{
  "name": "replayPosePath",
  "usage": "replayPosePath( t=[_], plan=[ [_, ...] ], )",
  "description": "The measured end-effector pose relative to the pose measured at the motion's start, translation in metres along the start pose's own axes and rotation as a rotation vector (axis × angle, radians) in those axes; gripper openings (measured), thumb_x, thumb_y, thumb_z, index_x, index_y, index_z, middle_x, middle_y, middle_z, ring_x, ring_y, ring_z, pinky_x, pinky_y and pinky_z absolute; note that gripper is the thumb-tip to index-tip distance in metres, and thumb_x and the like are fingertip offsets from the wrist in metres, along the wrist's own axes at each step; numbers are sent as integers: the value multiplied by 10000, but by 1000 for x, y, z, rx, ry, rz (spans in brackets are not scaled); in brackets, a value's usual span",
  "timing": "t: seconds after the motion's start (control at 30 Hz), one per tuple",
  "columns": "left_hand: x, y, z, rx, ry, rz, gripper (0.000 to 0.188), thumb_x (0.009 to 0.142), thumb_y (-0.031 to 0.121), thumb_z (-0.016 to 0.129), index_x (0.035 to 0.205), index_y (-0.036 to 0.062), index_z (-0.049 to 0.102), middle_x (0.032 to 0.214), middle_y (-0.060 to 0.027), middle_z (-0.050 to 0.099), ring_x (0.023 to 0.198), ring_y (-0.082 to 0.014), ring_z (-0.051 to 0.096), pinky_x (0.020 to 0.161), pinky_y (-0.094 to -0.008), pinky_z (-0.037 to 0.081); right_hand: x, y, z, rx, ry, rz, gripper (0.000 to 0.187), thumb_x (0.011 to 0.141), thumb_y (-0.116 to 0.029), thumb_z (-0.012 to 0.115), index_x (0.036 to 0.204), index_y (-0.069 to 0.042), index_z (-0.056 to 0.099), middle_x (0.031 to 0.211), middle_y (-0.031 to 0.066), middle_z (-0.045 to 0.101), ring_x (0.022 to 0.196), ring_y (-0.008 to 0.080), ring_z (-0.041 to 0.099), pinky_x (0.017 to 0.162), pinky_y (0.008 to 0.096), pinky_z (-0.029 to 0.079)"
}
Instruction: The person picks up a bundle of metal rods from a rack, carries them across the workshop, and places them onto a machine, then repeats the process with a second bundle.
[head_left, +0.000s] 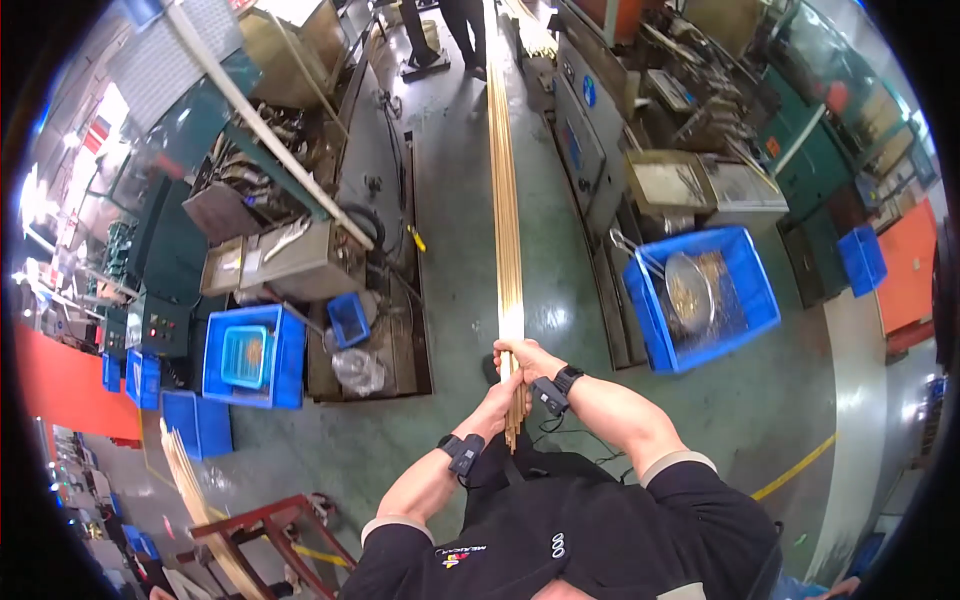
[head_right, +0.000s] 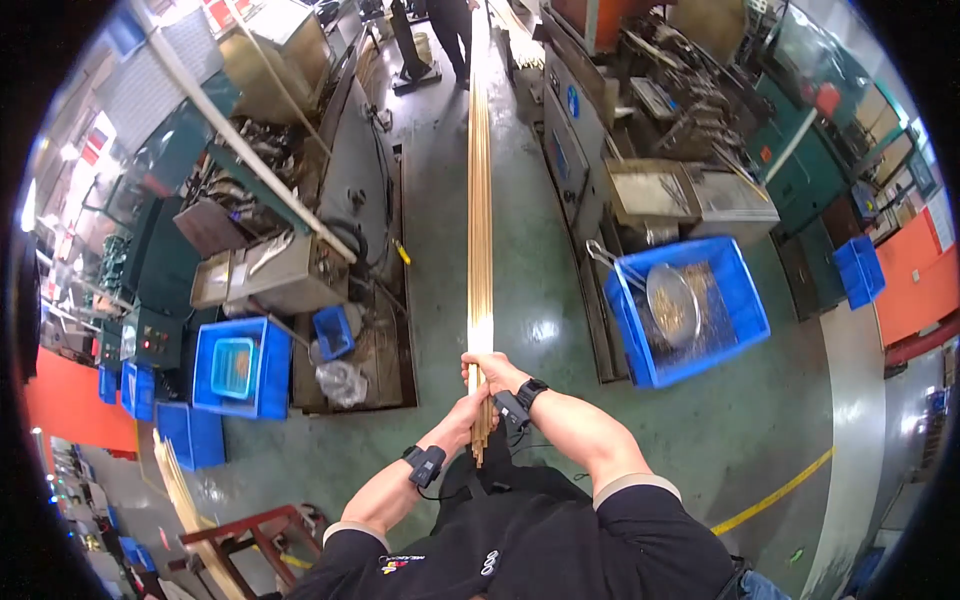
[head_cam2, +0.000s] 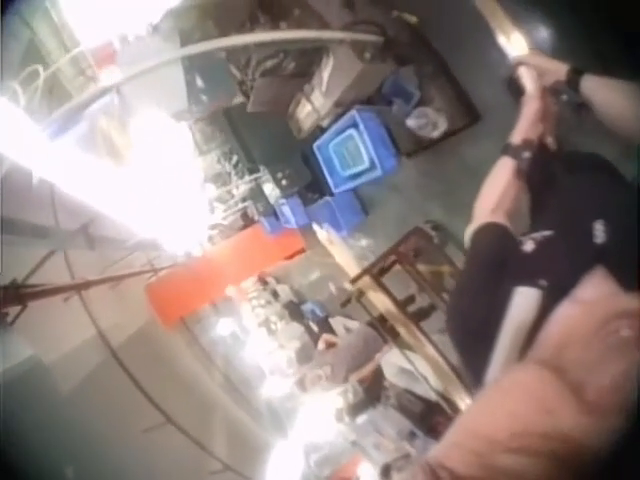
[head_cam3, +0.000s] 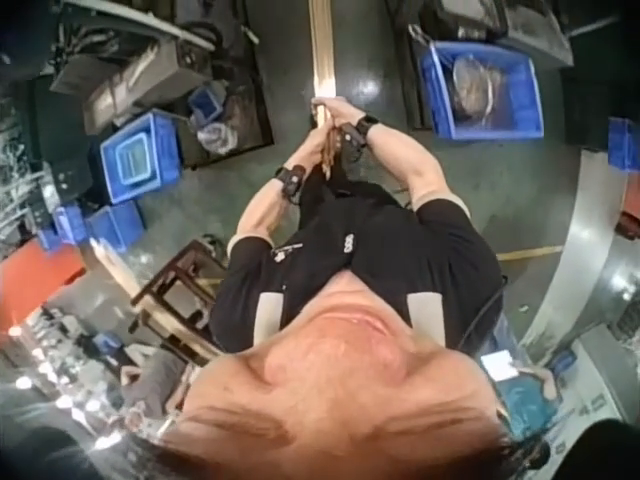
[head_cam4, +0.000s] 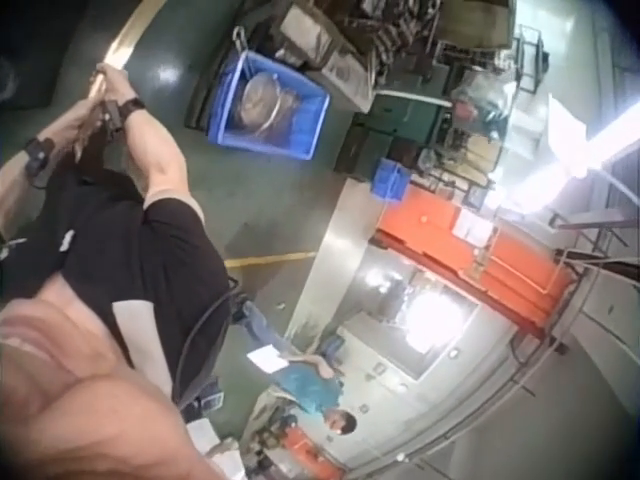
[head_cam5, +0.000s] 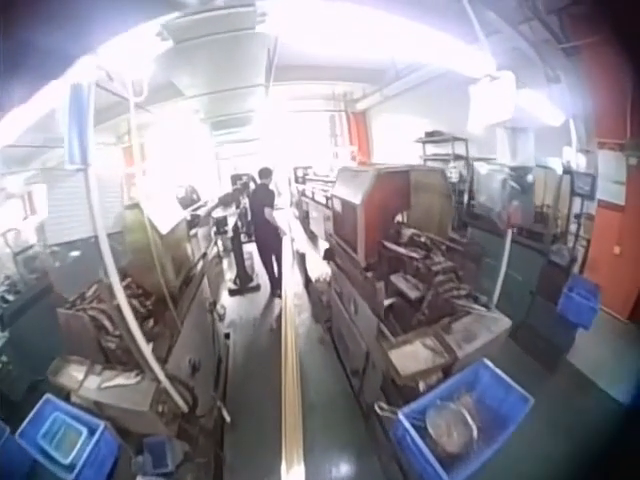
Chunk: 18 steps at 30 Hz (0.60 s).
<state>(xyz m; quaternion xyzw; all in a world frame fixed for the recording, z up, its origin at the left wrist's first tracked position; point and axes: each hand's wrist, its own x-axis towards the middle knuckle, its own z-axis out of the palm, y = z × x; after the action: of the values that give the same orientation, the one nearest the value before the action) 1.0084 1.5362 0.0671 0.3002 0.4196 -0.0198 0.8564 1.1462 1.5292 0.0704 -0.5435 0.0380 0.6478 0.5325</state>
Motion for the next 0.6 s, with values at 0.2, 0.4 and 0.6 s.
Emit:
replayPosePath(
  t=[0.2, 0.4, 0.6],
  plan=[
    [146, 225, -3, 3, -46, 45, 410, 1003, 483, 539, 948, 79, 586, 681, -32, 593, 561, -172, 586, 497, -319, 471, 163, -208, 29, 34, -42, -70, 151, 887, -202, 697, 862, -58, 663, 770, 61, 659, 673, 190, 649, 626, 341, 569],
    [297, 431, 37, -67, -22, -5, 391, 984, 467, 576, 863, 96, 595, 644, -28, 578, 510, -184, 573, 451, -316, 455, 297, -426, 28, 103, -80, -53, 158, 880, -190, 702, 888, -40, 652, 770, 64, 661, 686, 194, 658, 623, 349, 575],
    [439, 633, 81, -19, 17, -7, 384, 984, 485, 564, 1020, 104, 597, 758, -18, 624, 591, -177, 608, 513, -323, 496, 421, -646, 25, 96, -39, -99, 173, 859, -180, 713, 905, -25, 651, 786, 73, 651, 716, 199, 642, 649, 347, 558]
  ],
)
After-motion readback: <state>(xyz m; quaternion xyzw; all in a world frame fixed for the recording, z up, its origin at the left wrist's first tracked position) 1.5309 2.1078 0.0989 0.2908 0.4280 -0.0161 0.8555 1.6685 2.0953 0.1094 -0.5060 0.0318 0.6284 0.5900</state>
